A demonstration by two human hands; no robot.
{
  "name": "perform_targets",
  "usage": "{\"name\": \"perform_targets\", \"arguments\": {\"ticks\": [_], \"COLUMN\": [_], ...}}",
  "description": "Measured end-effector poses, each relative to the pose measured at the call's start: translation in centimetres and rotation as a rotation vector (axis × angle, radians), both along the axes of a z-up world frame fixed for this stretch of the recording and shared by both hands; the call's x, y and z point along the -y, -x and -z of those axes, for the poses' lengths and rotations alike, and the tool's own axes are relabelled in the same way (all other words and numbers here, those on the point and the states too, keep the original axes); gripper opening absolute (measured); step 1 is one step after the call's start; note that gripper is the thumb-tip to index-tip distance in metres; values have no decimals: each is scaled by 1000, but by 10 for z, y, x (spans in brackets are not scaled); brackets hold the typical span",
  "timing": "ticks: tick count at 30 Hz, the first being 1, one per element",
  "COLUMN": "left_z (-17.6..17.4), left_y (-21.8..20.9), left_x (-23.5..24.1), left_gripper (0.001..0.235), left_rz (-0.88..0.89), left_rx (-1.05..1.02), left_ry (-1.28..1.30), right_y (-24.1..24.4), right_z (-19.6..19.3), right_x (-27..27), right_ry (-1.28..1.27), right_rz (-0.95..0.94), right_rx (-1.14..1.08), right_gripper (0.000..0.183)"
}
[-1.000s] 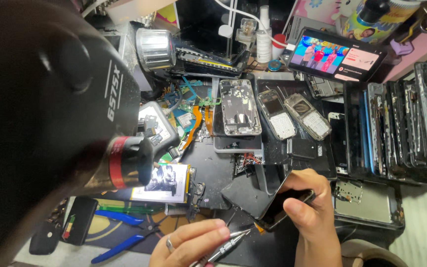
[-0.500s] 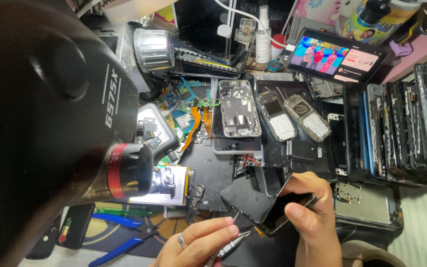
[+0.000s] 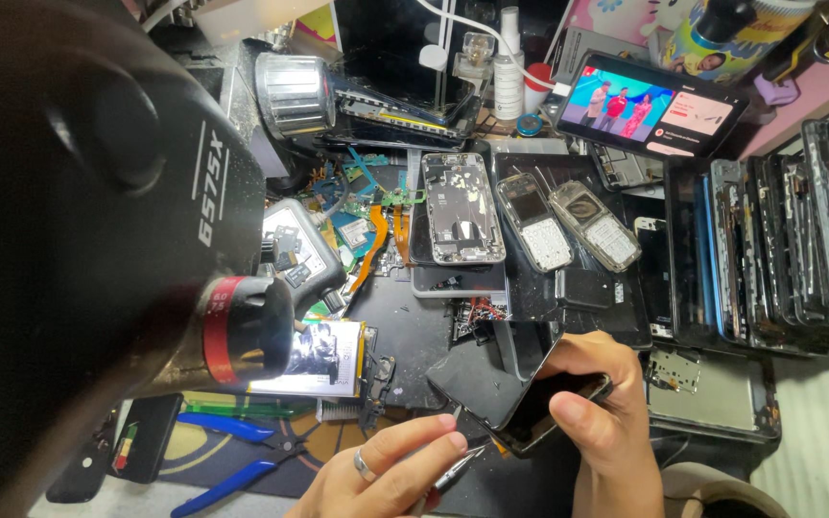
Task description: The person uses a metal prying tool to carefully separate the screen assembly from the frame of a black smartphone. They work along the edges to release the adhesive and then lift the display to expose the internal components.
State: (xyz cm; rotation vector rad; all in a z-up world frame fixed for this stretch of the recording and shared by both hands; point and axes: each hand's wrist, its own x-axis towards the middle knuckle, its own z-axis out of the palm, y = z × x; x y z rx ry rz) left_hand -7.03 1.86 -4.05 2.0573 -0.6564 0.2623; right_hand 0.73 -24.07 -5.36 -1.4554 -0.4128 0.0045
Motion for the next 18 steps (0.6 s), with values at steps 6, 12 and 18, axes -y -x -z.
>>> {"name": "perform_targets", "arguments": {"ticks": [6, 12, 18], "left_z": [7, 5, 5], "left_y": [-28, -18, -23], "left_x": [-2, 11, 7], "left_gripper": [36, 35, 27], "left_rz": [198, 76, 38], "left_rx": [442, 149, 395], "left_ry": [149, 373, 103], "right_y": [-2, -1, -1], "right_z": [-3, 2, -1], "right_x": [-2, 1, -1], "right_ry": [-2, 7, 27], "right_rz": [-9, 13, 3], "right_rx": [12, 3, 8], "right_gripper": [56, 55, 55]}}
